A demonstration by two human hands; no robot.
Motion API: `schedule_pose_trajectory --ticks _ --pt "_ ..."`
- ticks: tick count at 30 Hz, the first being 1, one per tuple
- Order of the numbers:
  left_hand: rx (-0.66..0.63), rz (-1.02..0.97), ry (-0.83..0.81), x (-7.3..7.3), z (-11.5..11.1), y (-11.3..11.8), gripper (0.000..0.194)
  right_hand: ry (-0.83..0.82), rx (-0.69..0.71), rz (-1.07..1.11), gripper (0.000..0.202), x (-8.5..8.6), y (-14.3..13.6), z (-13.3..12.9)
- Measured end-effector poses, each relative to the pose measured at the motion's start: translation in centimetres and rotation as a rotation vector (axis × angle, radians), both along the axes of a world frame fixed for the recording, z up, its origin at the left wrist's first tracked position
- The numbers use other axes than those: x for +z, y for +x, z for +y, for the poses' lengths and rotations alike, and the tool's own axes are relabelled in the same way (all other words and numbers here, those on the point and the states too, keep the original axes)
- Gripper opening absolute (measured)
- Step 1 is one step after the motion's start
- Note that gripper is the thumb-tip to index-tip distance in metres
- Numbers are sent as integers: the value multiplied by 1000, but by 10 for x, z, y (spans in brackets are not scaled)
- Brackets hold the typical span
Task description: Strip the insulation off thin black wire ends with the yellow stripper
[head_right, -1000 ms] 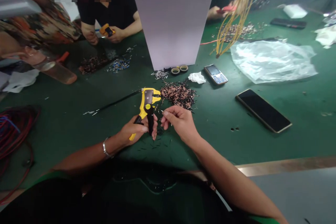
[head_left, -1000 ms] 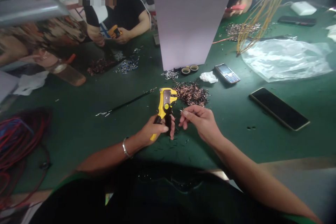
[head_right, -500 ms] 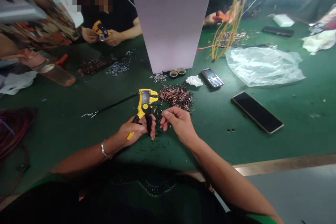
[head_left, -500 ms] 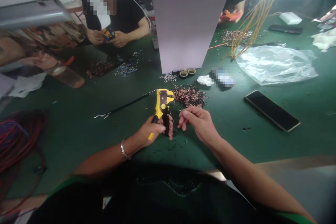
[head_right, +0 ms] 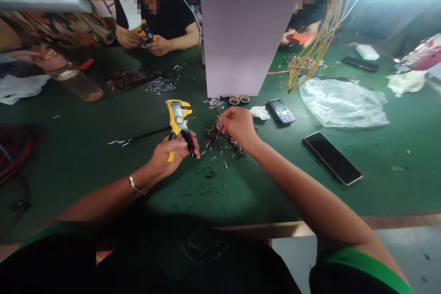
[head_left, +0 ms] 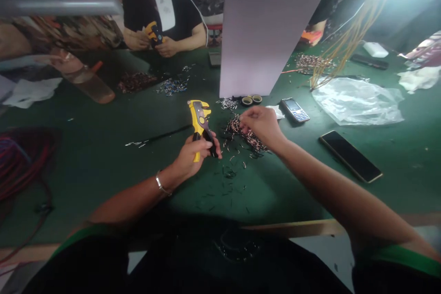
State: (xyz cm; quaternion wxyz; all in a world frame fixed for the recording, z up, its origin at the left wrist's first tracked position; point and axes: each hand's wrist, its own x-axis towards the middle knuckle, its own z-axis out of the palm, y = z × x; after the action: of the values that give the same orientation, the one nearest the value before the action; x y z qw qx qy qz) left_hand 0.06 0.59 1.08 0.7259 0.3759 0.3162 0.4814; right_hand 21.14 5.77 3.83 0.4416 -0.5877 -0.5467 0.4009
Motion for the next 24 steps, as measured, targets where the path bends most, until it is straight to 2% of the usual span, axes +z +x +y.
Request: schedule_pose_trajectory --ticks 4,5,8,12,17,20,24 --pt "27 -2 -32 -2 3 -1 23 50 -3 -65 3 -4 -9 67" --pt "31 -1 -36 -3 3 -1 22 62 -3 -101 10 -6 -10 79" --pt "46 1 -42 -6 6 -2 22 87 12 -255 22 -14 -8 97" --pt "43 13 -55 -9 7 -2 21 191 105 -531 22 -25 4 79" --pt "68 2 -53 -9 7 -2 22 223 238 -751 37 -35 19 46" --pt "87 0 -43 -7 8 -2 23 230 352 -793 44 -38 12 42" --pt "112 0 -34 -5 10 -5 24 309 516 -862 49 -45 -16 53"
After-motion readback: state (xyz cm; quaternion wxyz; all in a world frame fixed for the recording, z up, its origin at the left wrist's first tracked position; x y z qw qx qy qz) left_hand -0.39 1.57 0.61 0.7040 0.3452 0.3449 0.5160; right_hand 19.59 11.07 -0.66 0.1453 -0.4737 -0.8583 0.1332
